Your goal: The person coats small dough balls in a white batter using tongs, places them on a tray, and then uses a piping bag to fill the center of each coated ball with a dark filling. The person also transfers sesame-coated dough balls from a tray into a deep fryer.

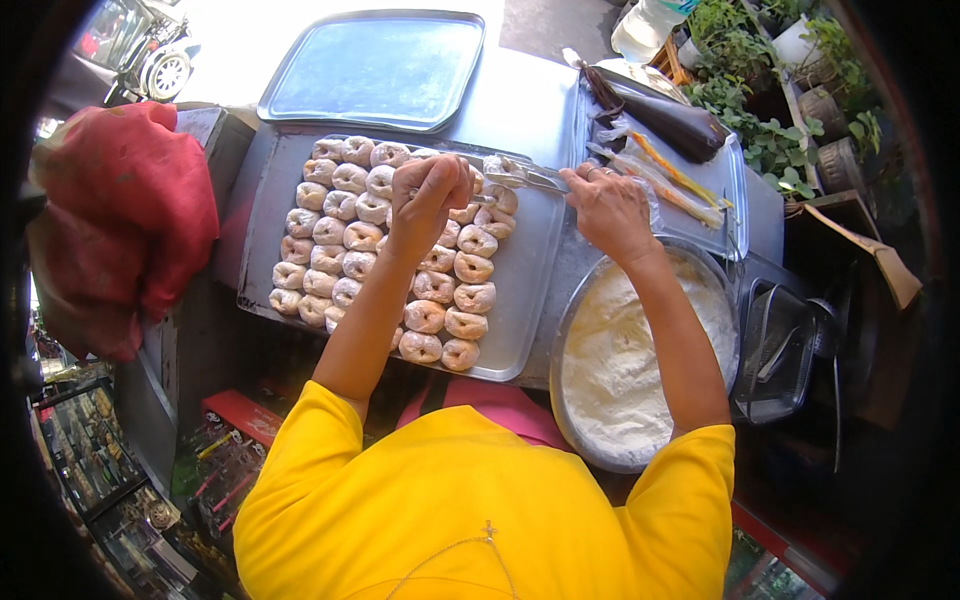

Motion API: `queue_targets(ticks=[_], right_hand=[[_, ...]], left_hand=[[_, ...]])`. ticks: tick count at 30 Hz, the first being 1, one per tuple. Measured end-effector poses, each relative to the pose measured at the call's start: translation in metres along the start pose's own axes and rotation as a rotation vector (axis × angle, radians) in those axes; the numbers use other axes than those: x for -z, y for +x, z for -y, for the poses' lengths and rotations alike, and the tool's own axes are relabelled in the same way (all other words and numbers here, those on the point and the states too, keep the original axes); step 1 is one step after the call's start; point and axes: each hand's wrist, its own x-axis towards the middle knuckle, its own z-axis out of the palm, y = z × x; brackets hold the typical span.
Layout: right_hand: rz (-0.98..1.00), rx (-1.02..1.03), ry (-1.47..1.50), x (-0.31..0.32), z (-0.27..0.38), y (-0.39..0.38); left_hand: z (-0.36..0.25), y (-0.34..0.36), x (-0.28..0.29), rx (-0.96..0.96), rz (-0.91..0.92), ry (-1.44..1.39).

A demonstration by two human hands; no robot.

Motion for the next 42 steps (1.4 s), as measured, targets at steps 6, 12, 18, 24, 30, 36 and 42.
queue_targets(ticks=[6, 12, 18, 24, 30, 36, 42], right_hand=[[0.204, -0.028, -0.097, 0.003, 0.007, 0.014], [0.281, -0.042, -0.122, -0.005, 0.017, 0.024], [0.264, -0.059, -0.111, 0.001, 0.016, 0.018], [0.138, -0.065, -0.043, 0.030, 0.005, -0.005], [-0.042, -0.150, 0.193, 0.070, -0.024, -0.114], [-0.002, -0.326, 0.157, 0.074, -0.027, -0.276], [0.002, -0.292, 0.065, 0.050, -0.041, -0.342]], left_hand=[[-0.001, 0.001, 0.009, 0.021, 0.022, -0.049], [-0.013, 0.004, -0.011, -0.044, -0.052, 0.056], [-0.049, -0.006, -0.017, -0.135, -0.139, -0.054], [-0.078, -0.026, -0.036, -0.177, -0.181, -0.138], [-0.080, -0.073, -0.116, -0.193, 0.064, -0.213], [-0.039, -0.128, -0.225, -0.205, 0.650, 0.047], [-0.006, -0.161, -0.301, 0.000, 1.024, 0.227]])
